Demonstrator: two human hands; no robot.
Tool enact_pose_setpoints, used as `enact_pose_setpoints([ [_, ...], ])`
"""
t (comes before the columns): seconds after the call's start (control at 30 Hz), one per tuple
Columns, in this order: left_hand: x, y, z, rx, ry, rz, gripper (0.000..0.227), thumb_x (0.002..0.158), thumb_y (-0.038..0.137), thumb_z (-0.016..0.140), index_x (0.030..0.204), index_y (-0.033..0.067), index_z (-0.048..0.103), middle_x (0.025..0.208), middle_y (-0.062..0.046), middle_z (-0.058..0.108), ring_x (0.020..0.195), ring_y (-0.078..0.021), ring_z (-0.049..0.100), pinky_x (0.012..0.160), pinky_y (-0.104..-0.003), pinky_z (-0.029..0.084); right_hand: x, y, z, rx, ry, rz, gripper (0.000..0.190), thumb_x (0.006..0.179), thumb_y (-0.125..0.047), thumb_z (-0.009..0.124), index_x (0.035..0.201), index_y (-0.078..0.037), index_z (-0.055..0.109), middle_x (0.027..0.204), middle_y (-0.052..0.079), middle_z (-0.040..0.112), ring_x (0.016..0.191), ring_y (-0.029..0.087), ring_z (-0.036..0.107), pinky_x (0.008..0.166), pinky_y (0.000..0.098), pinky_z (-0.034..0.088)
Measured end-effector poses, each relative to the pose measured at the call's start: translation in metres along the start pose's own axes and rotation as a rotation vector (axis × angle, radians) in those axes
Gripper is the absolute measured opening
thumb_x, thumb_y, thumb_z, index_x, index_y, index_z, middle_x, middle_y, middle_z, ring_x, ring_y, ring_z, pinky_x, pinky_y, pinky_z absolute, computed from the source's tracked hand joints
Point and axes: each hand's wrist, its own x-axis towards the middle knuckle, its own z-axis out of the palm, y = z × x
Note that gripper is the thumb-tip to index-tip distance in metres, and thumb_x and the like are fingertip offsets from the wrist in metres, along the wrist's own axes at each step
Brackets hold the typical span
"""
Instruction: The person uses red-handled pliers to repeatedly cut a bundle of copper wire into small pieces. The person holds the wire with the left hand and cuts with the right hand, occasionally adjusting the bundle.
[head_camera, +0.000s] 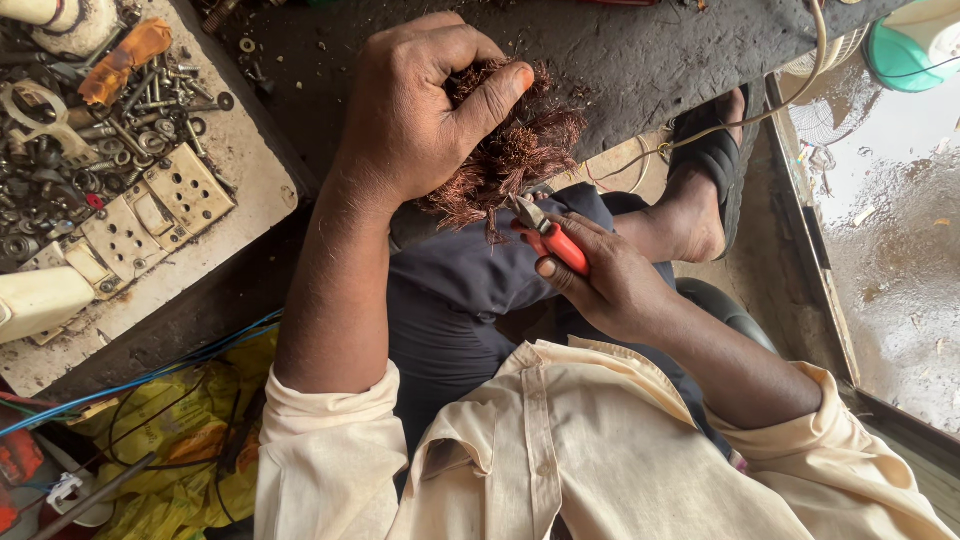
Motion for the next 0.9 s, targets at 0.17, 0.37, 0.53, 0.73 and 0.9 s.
enact_pose_setpoints([
  [0.17,0.000,-0.001,0.000,0.021,0.002,0.023,0.021,0.106,0.023,0.079,0.097,0.0041,0.077,0.089,-0.007,0.072,0.081,-0.0175,0.071,0.068,-0.032,0.054,-0.002,-0.004,-0.001,-0.013,0.024,-0.046,0.044,0.103,-0.034,0.059,0.133,-0.002,0.057,0.107,0.015,0.065,0.093,0.031,0.067,0.080,0.0422,0.053],
  [0.37,0.000,-0.001,0.001,0.036,0.002,0.023,0.022,0.106,0.023,0.079,0.096,0.0048,0.077,0.087,-0.006,0.071,0.079,-0.0173,0.070,0.066,-0.032,0.053,-0.003,-0.010,-0.006,-0.085,0.010,0.010,0.047,0.101,-0.037,0.059,0.132,-0.003,0.058,0.108,0.017,0.066,0.092,0.035,0.069,0.078,0.0452,0.054],
  [0.53,-0.001,-0.002,0.001,0.037,0.006,0.028,0.023,0.107,0.024,0.080,0.095,0.0047,0.076,0.087,-0.006,0.070,0.079,-0.0182,0.070,0.067,-0.033,0.053,-0.009,-0.018,-0.013,-0.138,-0.006,0.039,0.051,0.099,-0.038,0.060,0.134,-0.001,0.057,0.106,0.020,0.067,0.094,0.039,0.069,0.078,0.0477,0.054],
  [0.73,0.000,0.001,-0.001,0.030,0.006,0.033,0.018,0.105,0.021,0.078,0.097,0.0047,0.076,0.088,-0.007,0.070,0.081,-0.0195,0.070,0.069,-0.034,0.053,-0.010,-0.028,-0.027,-0.293,-0.028,-0.004,0.047,0.098,-0.038,0.061,0.126,-0.001,0.059,0.099,0.022,0.068,0.092,0.042,0.068,0.079,0.0500,0.053],
  [0.9,0.000,0.002,-0.001,0.041,0.006,0.027,0.018,0.105,0.020,0.079,0.096,0.0044,0.076,0.087,-0.007,0.070,0.080,-0.0197,0.070,0.069,-0.034,0.053,-0.011,-0.024,-0.025,-0.206,-0.088,0.114,0.041,0.099,-0.036,0.060,0.124,-0.004,0.060,0.093,0.017,0.069,0.082,0.032,0.070,0.071,0.0443,0.053],
])
